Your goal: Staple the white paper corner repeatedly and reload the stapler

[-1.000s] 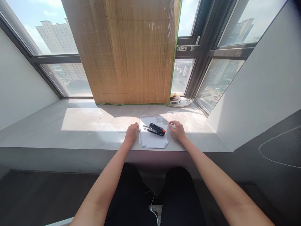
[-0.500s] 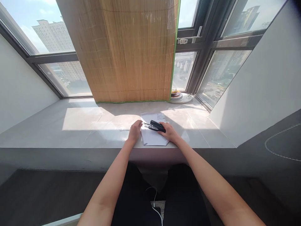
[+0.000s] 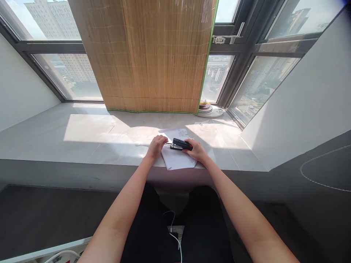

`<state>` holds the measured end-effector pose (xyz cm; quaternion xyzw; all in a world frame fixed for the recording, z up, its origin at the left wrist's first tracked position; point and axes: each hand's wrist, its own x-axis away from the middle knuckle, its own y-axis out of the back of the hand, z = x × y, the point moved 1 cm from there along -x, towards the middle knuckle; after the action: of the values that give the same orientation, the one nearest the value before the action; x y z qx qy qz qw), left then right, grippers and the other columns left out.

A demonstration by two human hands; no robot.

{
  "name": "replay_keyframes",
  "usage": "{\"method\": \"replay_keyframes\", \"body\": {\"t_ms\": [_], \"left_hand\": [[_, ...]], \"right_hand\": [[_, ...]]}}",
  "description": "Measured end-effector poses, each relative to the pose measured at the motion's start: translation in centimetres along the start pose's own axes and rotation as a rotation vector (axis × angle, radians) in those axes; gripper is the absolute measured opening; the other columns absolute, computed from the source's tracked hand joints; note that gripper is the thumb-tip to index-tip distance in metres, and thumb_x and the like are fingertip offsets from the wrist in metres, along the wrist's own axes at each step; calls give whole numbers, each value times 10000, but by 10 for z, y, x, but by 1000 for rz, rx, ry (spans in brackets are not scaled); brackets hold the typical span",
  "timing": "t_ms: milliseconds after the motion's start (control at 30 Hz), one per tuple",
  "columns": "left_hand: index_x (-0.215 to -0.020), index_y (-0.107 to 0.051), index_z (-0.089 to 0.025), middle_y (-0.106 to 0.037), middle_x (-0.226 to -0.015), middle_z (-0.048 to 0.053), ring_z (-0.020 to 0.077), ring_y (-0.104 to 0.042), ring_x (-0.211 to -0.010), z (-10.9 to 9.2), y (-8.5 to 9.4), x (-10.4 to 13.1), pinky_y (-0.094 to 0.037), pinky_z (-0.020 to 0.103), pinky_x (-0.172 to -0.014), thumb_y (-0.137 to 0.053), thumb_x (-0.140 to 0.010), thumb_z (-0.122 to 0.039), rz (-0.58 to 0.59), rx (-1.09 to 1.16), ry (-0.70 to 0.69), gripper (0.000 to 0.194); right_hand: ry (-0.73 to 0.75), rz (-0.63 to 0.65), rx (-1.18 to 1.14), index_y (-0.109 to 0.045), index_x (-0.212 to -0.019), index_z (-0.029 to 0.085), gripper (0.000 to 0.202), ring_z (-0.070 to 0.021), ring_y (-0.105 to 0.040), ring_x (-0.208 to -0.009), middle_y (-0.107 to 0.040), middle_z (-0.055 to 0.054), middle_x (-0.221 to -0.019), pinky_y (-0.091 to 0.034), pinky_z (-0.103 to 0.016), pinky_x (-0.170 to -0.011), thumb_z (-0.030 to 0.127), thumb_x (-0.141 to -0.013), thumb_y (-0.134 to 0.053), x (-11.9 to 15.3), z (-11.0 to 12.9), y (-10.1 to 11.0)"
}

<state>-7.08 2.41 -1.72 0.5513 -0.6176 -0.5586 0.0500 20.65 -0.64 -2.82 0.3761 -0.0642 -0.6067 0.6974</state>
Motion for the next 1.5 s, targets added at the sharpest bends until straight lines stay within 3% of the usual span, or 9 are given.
{"method": "replay_keyframes", "body": {"t_ms": [267,533,800,1067,1300,1500], "left_hand": [[-1048,-655,-198,-626,-1041,83,200,-588,-864,4,-4,0,-476,320,-767,-401,-1135,-225,-20,35,-17,269],[-1257,-686,-198,-705,-1150,102,231,-655,-977,4,-5,-1,-478,377,-881,-532,-1080,-140,72,-37,-38,242],[-1110,-729,-227,-713,-1148,97,282,-590,-1079,5,-10,-7,-439,398,-903,-658,-1035,-159,203,-133,4,124],[-1087,-744,-239,-729,-1136,75,266,-610,-1088,7,-10,-8,-424,382,-880,-687,-1029,-175,230,-67,-17,104],[-1047,-824,-266,-745,-1084,71,274,-630,-1064,13,-10,-8,-473,427,-945,-747,-978,-190,192,18,51,128],[-1057,-869,-271,-780,-1004,70,255,-685,-970,20,-5,-4,-540,433,-909,-799,-908,-258,131,272,164,165]], "right_hand": [[-8,-13,-9,-733,-1211,240,418,-271,-719,-987,-787,-67,-1104,-576,-413,-919,313,-809,-822,1,-3,1],[0,-19,-6,-747,-1182,242,406,-262,-712,-935,-792,-61,-1062,-574,-400,-888,340,-795,-818,0,2,3],[16,-27,12,-748,-1195,243,415,-258,-709,-931,-790,-62,-1062,-572,-397,-892,350,-799,-812,0,-3,2],[3,-6,3,-736,-1178,236,401,-248,-698,-929,-781,-63,-1055,-561,-384,-889,346,-797,-801,0,-2,3],[1,-3,-5,-725,-1180,229,408,-251,-697,-937,-778,-63,-1054,-555,-389,-898,340,-795,-800,-1,-3,3],[-9,-3,-13,-718,-1178,233,407,-256,-697,-967,-772,-65,-1076,-557,-390,-904,324,-790,-799,-1,-4,3]]}}
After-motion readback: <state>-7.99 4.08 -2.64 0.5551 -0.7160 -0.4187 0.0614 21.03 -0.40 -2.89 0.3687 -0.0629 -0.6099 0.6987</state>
